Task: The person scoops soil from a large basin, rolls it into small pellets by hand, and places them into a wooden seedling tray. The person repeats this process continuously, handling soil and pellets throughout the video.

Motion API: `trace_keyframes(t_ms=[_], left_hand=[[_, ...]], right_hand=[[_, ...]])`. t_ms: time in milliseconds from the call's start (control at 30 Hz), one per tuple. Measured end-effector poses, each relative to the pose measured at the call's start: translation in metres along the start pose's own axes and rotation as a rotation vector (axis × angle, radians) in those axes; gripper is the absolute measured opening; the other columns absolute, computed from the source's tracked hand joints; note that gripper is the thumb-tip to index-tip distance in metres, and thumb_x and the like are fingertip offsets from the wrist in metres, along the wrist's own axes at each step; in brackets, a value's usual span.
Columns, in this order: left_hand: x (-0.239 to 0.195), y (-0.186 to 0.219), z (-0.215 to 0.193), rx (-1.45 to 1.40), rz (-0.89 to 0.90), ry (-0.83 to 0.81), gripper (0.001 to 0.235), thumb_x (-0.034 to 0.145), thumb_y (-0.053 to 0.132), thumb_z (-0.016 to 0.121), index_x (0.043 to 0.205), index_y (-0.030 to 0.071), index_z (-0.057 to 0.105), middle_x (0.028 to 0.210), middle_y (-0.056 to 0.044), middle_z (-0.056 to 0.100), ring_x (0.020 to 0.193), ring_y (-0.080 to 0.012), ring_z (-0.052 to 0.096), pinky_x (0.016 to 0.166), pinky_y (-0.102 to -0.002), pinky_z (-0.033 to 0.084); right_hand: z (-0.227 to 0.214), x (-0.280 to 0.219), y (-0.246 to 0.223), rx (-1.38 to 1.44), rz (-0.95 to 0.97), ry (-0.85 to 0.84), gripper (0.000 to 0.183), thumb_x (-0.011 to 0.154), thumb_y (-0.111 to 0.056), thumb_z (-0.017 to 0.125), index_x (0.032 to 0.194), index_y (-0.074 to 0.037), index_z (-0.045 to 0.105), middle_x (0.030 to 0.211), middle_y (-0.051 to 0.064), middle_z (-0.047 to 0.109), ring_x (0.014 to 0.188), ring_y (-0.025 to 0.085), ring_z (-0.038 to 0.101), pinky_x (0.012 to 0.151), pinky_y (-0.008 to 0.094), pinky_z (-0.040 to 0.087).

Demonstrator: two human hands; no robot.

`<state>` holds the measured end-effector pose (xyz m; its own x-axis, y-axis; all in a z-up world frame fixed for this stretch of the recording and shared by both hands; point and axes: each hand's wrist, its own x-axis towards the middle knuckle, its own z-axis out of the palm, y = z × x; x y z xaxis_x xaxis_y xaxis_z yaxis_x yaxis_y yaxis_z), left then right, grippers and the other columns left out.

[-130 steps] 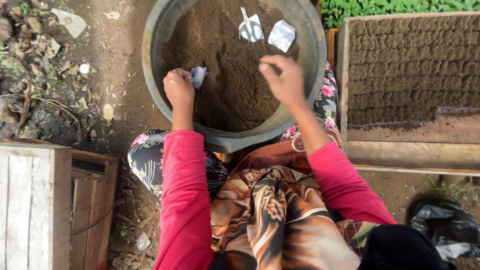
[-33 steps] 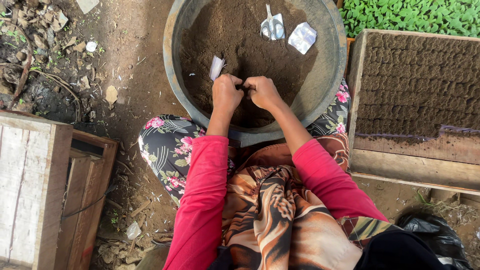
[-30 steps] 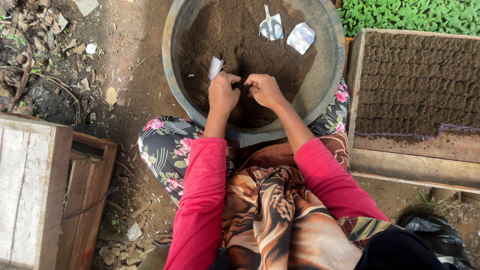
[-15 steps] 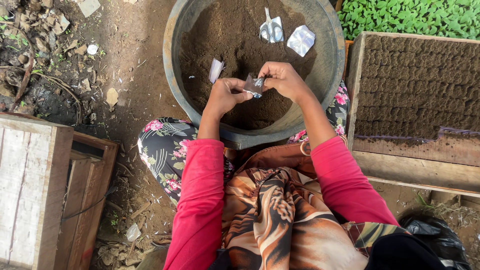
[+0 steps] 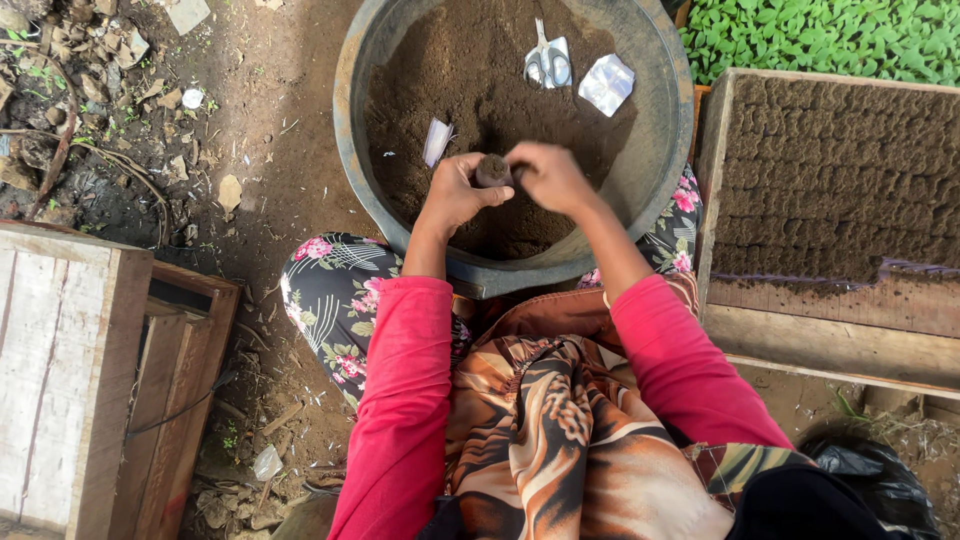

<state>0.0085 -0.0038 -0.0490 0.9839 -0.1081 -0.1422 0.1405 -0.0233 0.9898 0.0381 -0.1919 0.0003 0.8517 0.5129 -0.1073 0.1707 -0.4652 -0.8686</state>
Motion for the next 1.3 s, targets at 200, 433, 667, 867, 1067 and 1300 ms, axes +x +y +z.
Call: trace_keyframes(t_ms=[200, 433, 667, 867, 1067, 1300], left_hand=[[-0.007, 0.017, -0.009, 0.061, -0.023, 0.04, 0.032, 0.079, 0.005, 0.084, 0.108, 0.002, 0.074, 0.085, -0.017, 0.072, 0.081, -0.0275, 0.068, 0.071, -0.039, 0.056], [-0.014, 0.035, -0.008, 0.228, -0.016, 0.037, 0.034, 0.083, 0.006, 0.082, 0.114, 0.0, 0.071, 0.074, -0.012, 0.066, 0.072, -0.0213, 0.063, 0.063, -0.035, 0.053], [-0.022, 0.048, 0.008, 0.228, 0.017, -0.03, 0.026, 0.082, -0.004, 0.077, 0.106, -0.005, 0.069, 0.075, -0.019, 0.065, 0.075, -0.0298, 0.066, 0.062, -0.041, 0.051], [-0.017, 0.075, 0.04, 0.146, 0.01, -0.116, 0.03, 0.078, -0.005, 0.077, 0.107, -0.002, 0.067, 0.081, -0.019, 0.067, 0.078, -0.0263, 0.068, 0.068, -0.042, 0.053], [0.0, 0.078, 0.077, 0.036, 0.018, -0.259, 0.075, 0.074, -0.009, 0.078, 0.142, -0.001, 0.048, 0.094, -0.022, 0.071, 0.088, -0.0236, 0.069, 0.086, -0.034, 0.056], [0.038, 0.054, 0.011, 0.612, 0.122, 0.152, 0.038, 0.086, 0.002, 0.082, 0.122, 0.007, 0.071, 0.101, -0.013, 0.074, 0.096, -0.0295, 0.072, 0.082, -0.042, 0.057]], right_hand=[[0.045, -0.015, 0.015, -0.277, 0.172, -0.422, 0.032, 0.084, -0.004, 0.07, 0.115, 0.003, 0.07, 0.116, 0.027, 0.068, 0.116, 0.05, 0.06, 0.099, 0.061, 0.05], [0.002, -0.021, -0.031, -0.324, 0.11, -0.043, 0.008, 0.088, -0.009, 0.076, 0.093, -0.016, 0.076, 0.091, 0.005, 0.075, 0.093, 0.027, 0.072, 0.092, 0.042, 0.054], [-0.026, -0.032, -0.09, -0.186, -0.056, 0.048, 0.02, 0.097, 0.008, 0.058, 0.116, 0.002, 0.062, 0.117, 0.026, 0.062, 0.116, 0.05, 0.057, 0.088, 0.066, 0.054], [-0.062, -0.061, -0.127, -0.246, -0.011, -0.044, 0.041, 0.094, 0.008, 0.061, 0.133, 0.002, 0.05, 0.137, 0.027, 0.051, 0.128, 0.051, 0.048, 0.097, 0.068, 0.048], [-0.087, -0.082, -0.061, -0.296, 0.037, 0.062, 0.04, 0.092, -0.003, 0.07, 0.128, -0.004, 0.053, 0.124, 0.021, 0.06, 0.118, 0.047, 0.058, 0.092, 0.062, 0.051], [-0.182, -0.191, 0.052, -0.436, 0.129, 0.614, 0.034, 0.081, -0.007, 0.083, 0.113, -0.007, 0.07, 0.1, 0.019, 0.072, 0.095, 0.043, 0.069, 0.084, 0.049, 0.055]])
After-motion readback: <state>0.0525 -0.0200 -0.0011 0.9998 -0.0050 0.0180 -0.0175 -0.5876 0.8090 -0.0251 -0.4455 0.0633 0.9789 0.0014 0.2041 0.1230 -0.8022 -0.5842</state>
